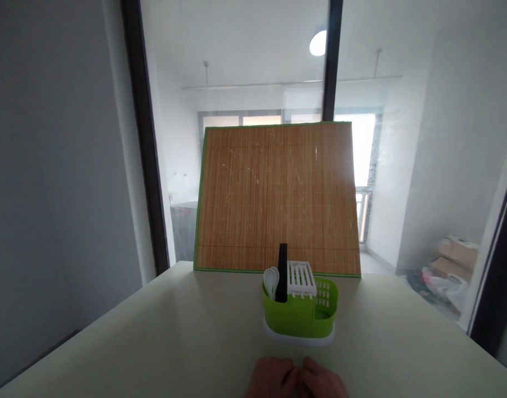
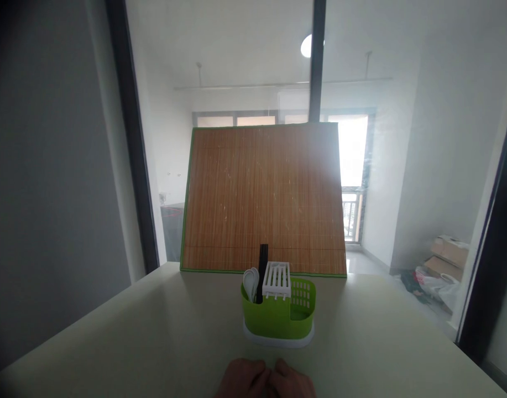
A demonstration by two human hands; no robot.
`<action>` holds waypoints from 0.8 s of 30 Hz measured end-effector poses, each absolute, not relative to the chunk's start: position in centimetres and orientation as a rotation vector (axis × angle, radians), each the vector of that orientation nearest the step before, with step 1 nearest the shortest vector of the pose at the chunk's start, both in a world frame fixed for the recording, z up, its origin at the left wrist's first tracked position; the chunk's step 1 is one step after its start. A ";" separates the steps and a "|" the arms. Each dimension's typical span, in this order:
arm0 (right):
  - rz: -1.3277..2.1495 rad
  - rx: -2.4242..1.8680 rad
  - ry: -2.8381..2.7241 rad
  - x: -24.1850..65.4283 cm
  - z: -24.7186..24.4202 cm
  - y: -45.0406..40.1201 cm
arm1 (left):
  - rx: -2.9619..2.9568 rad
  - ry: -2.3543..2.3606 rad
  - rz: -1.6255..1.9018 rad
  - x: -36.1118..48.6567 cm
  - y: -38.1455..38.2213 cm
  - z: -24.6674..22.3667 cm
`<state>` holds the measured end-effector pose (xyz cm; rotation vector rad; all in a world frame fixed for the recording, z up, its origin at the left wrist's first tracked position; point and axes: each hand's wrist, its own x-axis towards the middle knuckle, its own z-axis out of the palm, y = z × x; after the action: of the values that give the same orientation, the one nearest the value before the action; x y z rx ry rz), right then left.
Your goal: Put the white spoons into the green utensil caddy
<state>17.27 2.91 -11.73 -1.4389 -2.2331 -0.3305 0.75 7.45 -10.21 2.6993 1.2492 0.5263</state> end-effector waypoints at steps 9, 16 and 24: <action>-0.229 -1.496 -1.676 18.1 -6.8 2.3 | 2.737 1.183 0.573 0.5 7.5 -9.4; -0.506 -1.694 -1.689 18.6 -5.7 5.3 | 2.779 1.154 0.570 0.6 8.3 -10.6; -0.678 -1.826 -1.813 18.8 -5.7 5.3 | 2.799 1.144 0.552 0.6 8.3 -10.4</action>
<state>18.84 5.32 -5.71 -1.8260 -1.8135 -0.6776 0.57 8.35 -10.44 2.7994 1.1439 0.5524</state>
